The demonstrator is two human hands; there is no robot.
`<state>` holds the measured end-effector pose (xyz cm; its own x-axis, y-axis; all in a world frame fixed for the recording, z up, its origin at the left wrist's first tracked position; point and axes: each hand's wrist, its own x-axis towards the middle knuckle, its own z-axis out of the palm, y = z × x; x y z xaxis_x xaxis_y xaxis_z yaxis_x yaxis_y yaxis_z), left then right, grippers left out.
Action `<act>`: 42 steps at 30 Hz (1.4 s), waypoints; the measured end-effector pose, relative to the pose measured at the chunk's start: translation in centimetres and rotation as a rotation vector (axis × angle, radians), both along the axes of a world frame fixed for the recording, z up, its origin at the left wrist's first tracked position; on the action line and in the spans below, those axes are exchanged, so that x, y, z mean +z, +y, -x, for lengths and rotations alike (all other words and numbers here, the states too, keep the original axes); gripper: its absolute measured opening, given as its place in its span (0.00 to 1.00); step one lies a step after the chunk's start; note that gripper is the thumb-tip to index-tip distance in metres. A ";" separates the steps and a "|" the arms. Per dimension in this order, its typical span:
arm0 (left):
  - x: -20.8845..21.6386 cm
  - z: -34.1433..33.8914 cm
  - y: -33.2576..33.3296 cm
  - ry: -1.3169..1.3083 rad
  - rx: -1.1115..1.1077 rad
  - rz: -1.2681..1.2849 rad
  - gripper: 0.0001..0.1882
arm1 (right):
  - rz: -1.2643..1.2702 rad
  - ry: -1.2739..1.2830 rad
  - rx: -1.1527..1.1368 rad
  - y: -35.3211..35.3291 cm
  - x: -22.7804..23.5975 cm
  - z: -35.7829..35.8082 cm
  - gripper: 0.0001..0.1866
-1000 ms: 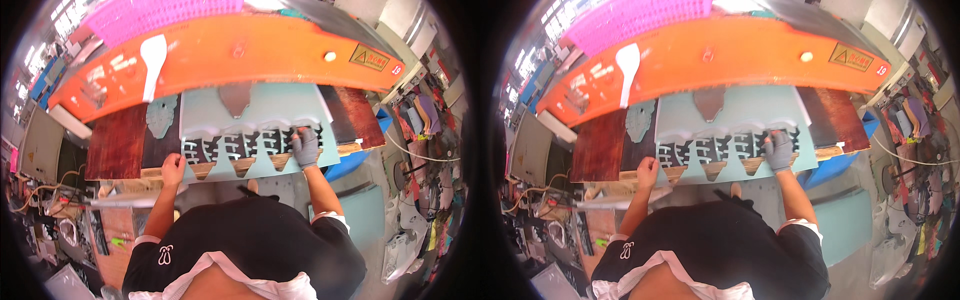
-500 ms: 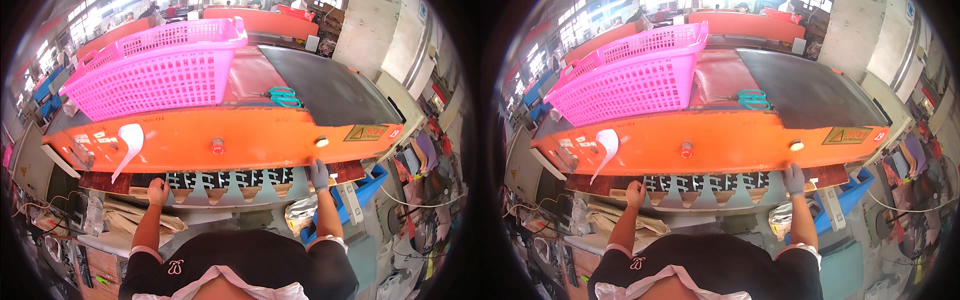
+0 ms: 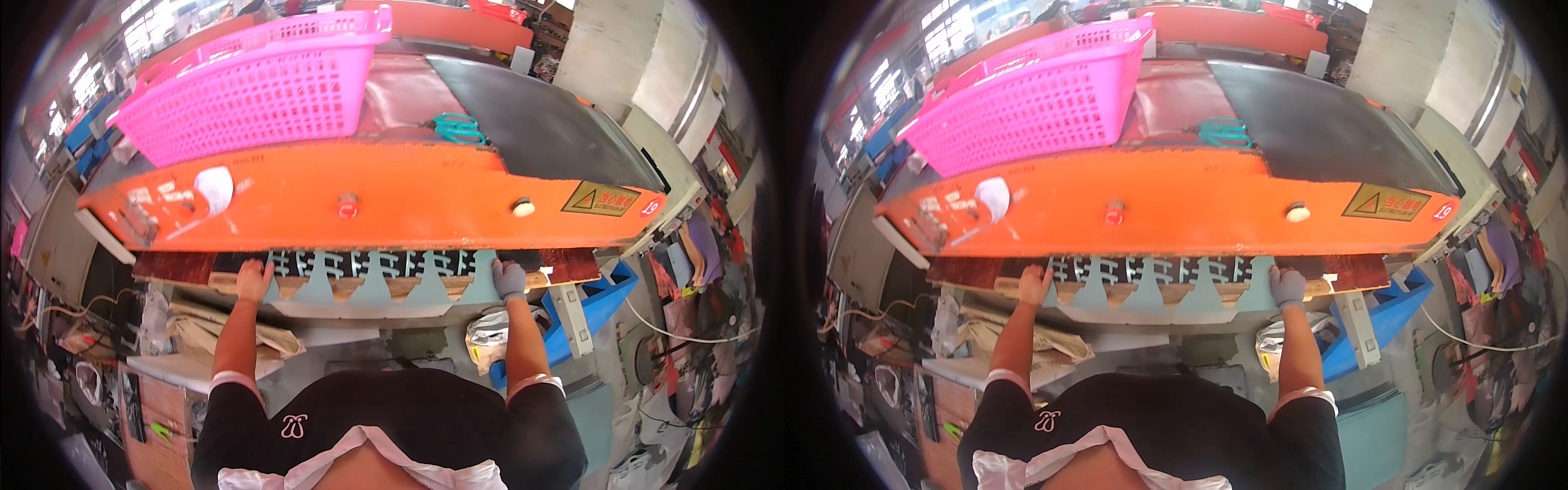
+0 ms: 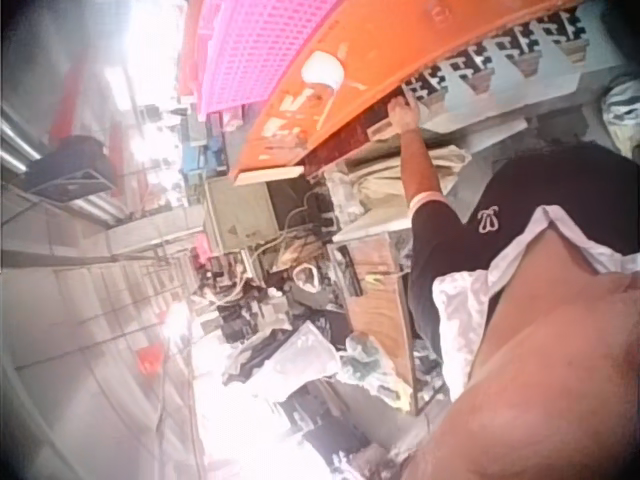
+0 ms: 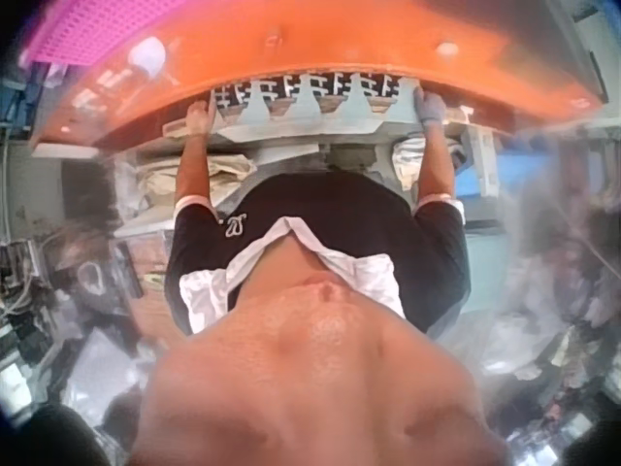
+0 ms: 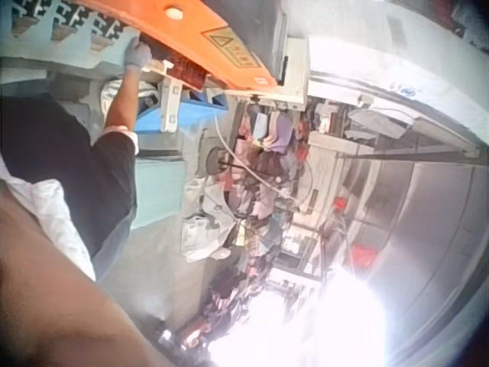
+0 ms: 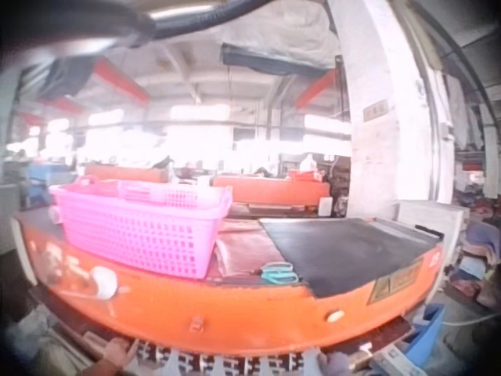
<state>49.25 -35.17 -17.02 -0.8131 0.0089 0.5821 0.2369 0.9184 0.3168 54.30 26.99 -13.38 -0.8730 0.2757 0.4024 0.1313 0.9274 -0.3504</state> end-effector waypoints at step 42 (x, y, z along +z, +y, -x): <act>1.1 -35.6 3.9 -0.045 -0.348 -0.004 0.22 | 0.055 -0.457 0.069 -38.7 5.0 -20.0 0.50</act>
<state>84.86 -31.27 -15.95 -0.7864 0.2878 0.5467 0.5215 0.7836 0.3376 74.28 -11.73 -8.43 -0.9744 0.2210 -0.0416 0.2225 0.9211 -0.3195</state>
